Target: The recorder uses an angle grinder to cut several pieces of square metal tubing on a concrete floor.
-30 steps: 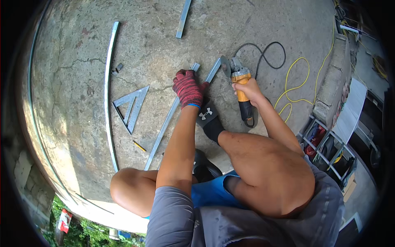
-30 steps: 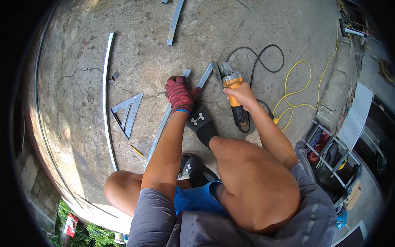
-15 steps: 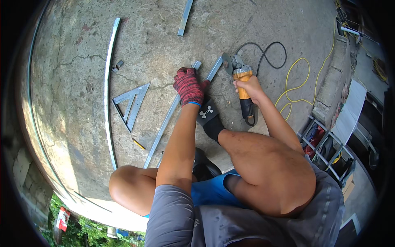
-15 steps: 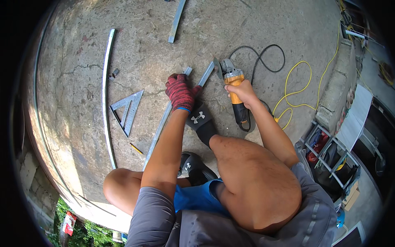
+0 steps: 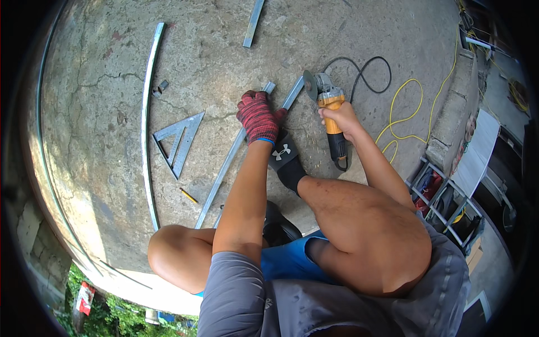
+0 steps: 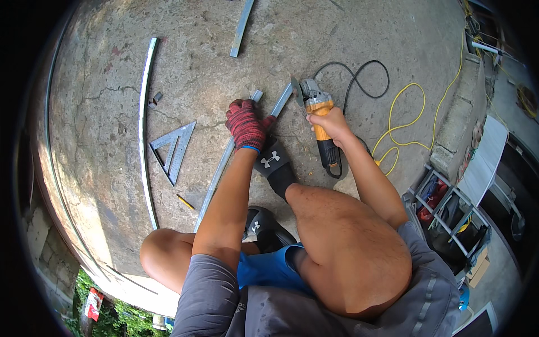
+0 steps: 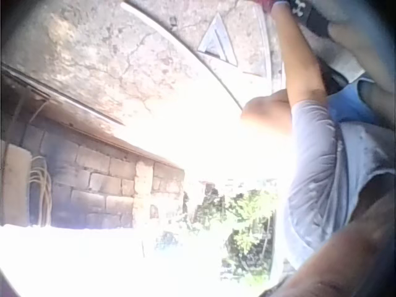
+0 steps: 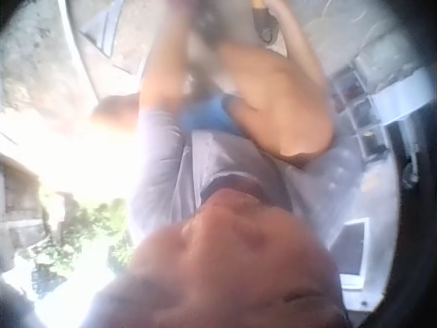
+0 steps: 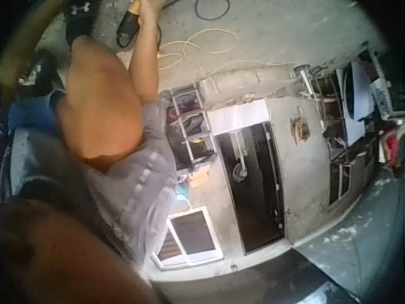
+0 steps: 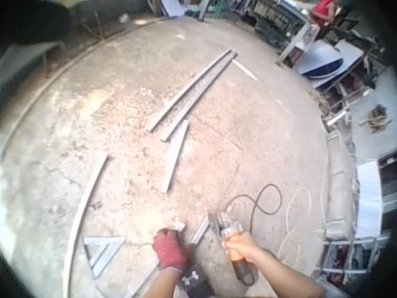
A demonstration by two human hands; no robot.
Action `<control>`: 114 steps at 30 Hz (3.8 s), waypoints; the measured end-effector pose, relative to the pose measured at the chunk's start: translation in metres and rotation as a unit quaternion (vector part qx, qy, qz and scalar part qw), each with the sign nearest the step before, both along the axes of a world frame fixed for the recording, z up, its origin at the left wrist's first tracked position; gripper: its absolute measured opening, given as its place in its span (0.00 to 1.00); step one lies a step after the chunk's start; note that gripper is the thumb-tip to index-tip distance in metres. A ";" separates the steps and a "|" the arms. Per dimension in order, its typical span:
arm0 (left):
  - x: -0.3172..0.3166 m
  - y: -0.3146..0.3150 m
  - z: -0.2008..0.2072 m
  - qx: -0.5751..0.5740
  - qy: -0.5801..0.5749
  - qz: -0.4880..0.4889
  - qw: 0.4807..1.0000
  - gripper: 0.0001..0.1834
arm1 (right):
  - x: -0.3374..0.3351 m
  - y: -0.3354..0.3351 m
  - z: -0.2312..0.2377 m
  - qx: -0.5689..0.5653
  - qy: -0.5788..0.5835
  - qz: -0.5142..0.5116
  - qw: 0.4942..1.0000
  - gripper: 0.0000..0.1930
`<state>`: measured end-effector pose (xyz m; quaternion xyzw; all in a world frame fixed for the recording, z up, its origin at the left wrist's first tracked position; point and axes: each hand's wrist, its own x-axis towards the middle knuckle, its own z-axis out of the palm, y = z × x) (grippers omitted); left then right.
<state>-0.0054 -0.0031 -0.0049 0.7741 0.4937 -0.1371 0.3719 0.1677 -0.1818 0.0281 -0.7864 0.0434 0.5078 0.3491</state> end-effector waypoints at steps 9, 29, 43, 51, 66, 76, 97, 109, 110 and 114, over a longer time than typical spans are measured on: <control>0.000 0.001 0.001 -0.006 0.014 -0.016 1.000 0.40 | 0.000 -0.002 -0.004 -0.005 -0.009 0.000 1.000 0.15; 0.000 0.002 0.000 -0.016 0.016 -0.009 1.000 0.40 | -0.005 0.004 -0.002 -0.002 -0.016 -0.009 1.000 0.12; -0.001 -0.001 0.000 0.004 -0.002 0.004 1.000 0.38 | -0.001 0.010 -0.001 0.006 -0.009 -0.014 1.000 0.11; -0.003 -0.001 -0.002 0.008 -0.011 0.005 1.000 0.36 | 0.004 0.014 0.000 0.003 -0.008 -0.004 1.000 0.12; -0.001 0.002 0.003 -0.015 -0.004 0.010 1.000 0.39 | 0.007 0.017 -0.001 -0.002 0.002 0.005 1.000 0.13; -0.001 0.002 0.002 -0.015 -0.003 0.010 1.000 0.39 | -0.002 0.005 0.001 -0.011 -0.008 -0.006 1.000 0.12; 0.000 0.002 0.002 -0.008 0.000 0.006 1.000 0.40 | -0.009 -0.001 -0.001 -0.007 -0.008 -0.017 1.000 0.11; -0.002 0.001 0.001 -0.005 -0.011 0.010 1.000 0.40 | -0.006 0.002 -0.004 0.002 -0.012 -0.015 1.000 0.12; -0.002 0.000 0.000 -0.004 -0.014 0.011 1.000 0.39 | -0.005 0.002 -0.005 0.008 -0.013 -0.016 1.000 0.12; -0.001 0.000 0.001 0.000 -0.007 0.010 1.000 0.39 | -0.004 0.006 -0.006 0.006 -0.010 -0.021 1.000 0.12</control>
